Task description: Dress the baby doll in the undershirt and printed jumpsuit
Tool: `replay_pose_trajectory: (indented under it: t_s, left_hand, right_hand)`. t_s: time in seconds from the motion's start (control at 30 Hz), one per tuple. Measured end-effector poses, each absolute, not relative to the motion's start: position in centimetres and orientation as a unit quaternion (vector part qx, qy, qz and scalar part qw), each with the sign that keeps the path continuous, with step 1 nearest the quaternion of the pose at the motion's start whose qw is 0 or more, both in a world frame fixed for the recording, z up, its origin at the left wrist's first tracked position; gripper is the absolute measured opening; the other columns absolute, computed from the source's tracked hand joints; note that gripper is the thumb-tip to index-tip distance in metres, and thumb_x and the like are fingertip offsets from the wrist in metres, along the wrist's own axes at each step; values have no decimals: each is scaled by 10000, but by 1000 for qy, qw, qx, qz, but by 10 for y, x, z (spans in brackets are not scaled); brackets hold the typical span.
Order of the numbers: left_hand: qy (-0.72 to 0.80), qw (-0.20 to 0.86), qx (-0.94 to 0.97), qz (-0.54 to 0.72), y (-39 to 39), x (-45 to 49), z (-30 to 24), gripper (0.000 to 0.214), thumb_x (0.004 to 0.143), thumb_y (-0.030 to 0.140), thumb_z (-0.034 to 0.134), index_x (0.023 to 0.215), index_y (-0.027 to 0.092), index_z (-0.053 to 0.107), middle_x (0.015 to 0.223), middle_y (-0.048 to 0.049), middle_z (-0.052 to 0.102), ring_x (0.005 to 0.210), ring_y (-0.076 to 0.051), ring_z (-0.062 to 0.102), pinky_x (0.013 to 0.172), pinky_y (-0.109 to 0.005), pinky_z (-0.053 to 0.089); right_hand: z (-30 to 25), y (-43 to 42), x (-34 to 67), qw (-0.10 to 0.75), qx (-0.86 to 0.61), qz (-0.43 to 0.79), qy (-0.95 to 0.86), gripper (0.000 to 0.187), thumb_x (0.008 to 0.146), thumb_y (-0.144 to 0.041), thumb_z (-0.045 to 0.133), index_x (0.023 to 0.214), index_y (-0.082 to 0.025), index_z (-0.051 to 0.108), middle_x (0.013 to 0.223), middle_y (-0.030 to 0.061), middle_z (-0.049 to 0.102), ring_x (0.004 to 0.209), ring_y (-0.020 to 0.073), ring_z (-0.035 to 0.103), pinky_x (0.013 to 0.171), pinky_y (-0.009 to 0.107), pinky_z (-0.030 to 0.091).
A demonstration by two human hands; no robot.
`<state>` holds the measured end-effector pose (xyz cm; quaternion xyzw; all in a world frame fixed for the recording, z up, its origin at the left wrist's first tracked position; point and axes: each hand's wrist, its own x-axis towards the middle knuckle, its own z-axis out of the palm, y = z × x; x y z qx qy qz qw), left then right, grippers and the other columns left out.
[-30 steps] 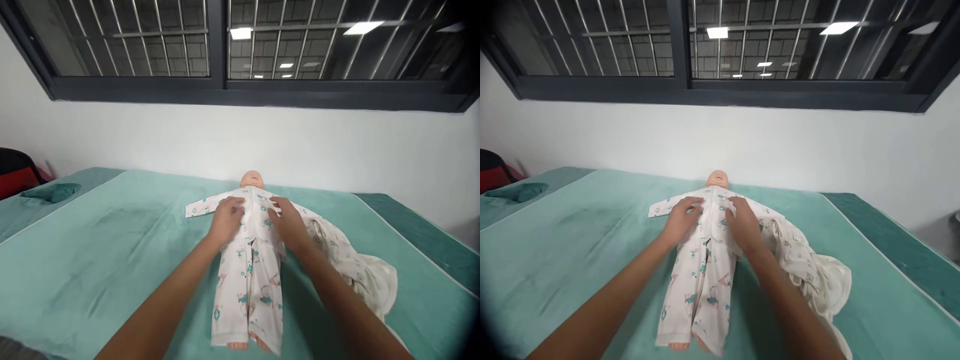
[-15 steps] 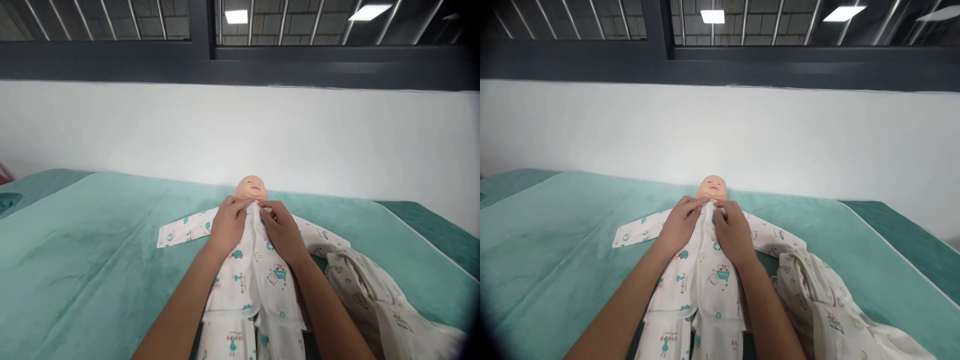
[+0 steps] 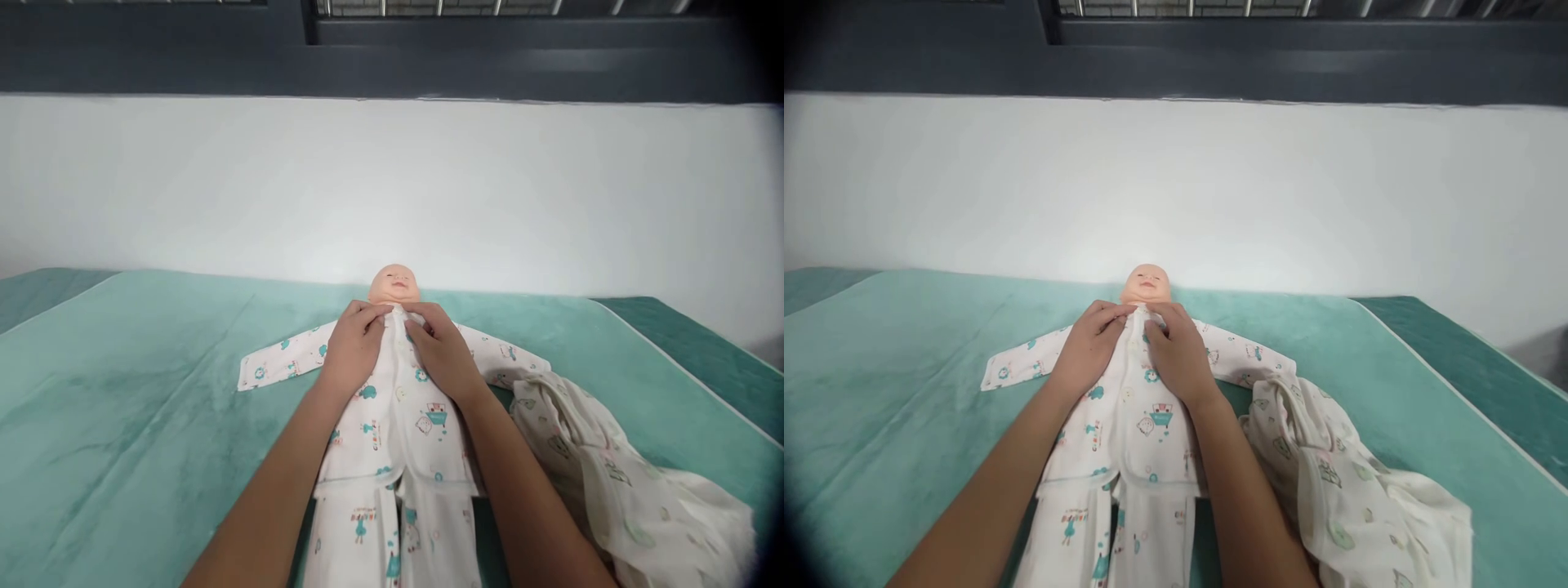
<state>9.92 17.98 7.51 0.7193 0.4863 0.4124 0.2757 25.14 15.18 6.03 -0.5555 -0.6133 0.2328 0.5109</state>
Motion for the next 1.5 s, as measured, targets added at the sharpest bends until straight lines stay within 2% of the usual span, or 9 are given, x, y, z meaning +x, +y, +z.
replay_pose_trajectory:
  t_s: [0.33, 0.5, 0.6, 0.8, 0.97, 1.2, 1.37, 1.5]
  left_hand:
    - [466, 285, 733, 404, 177, 97, 75, 385, 959, 242, 407, 1183, 332, 706, 1083, -29, 603, 1056, -176, 589, 992, -324, 437]
    - [458, 280, 745, 395, 178, 97, 76, 395, 972, 234, 389, 1212, 328, 688, 1093, -42, 587, 1069, -177, 579, 1000, -332, 442]
    - [451, 275, 753, 393, 178, 97, 75, 388, 975, 230, 390, 1199, 331, 690, 1104, -46, 580, 1098, -180, 567, 1015, -342, 437]
    - [435, 269, 764, 392, 180, 97, 73, 386, 976, 228, 386, 1185, 313, 699, 1102, -55, 563, 1128, -189, 550, 1023, -358, 428]
    - [441, 275, 752, 406, 180, 97, 73, 380, 962, 229, 399, 1191, 301, 693, 1115, -46, 582, 1131, -189, 560, 1042, -363, 413]
    - [430, 273, 753, 417, 179, 96, 72, 364, 943, 208, 416, 1083, 307, 737, 1087, -30, 602, 1083, -172, 585, 1006, -321, 430]
    - [424, 261, 738, 455, 178, 98, 71, 328, 925, 180, 434, 999, 268, 741, 1080, -17, 627, 1034, -155, 606, 952, -294, 448]
    - [442, 223, 722, 483, 171, 100, 72, 263, 893, 143, 457, 896, 218, 709, 1011, -19, 667, 990, -170, 610, 923, -309, 462]
  right_hand:
    - [58, 153, 255, 493, -571, 256, -605, 382, 870, -348, 477, 1197, -296, 669, 944, 21, 683, 899, 240, 578, 850, 410, 452]
    - [57, 155, 257, 485, -546, 268, -628, 409, 897, -340, 454, 1270, -310, 619, 1084, 24, 689, 997, 245, 571, 912, 424, 436]
    - [56, 157, 258, 505, -517, 273, -635, 389, 896, -314, 454, 1246, -295, 623, 1175, 26, 658, 987, 220, 579, 935, 406, 433]
    - [53, 157, 258, 528, -517, 273, -616, 371, 873, -317, 472, 1202, -244, 628, 1039, 39, 636, 898, 192, 563, 853, 364, 462]
    - [51, 157, 257, 542, -518, 278, -600, 355, 866, -308, 482, 1181, -244, 633, 1089, 34, 621, 798, 159, 538, 804, 343, 462]
    - [50, 158, 256, 569, -503, 279, -588, 302, 853, -291, 495, 1111, -231, 640, 1070, 22, 612, 675, 122, 490, 718, 307, 458]
    - [54, 155, 256, 549, -521, 256, -601, 317, 854, -284, 492, 1123, -242, 655, 1122, 30, 617, 735, 145, 519, 770, 332, 450]
    - [55, 154, 260, 550, -516, 235, -613, 316, 860, -303, 499, 1119, -232, 665, 1083, 34, 619, 735, 146, 515, 796, 335, 441]
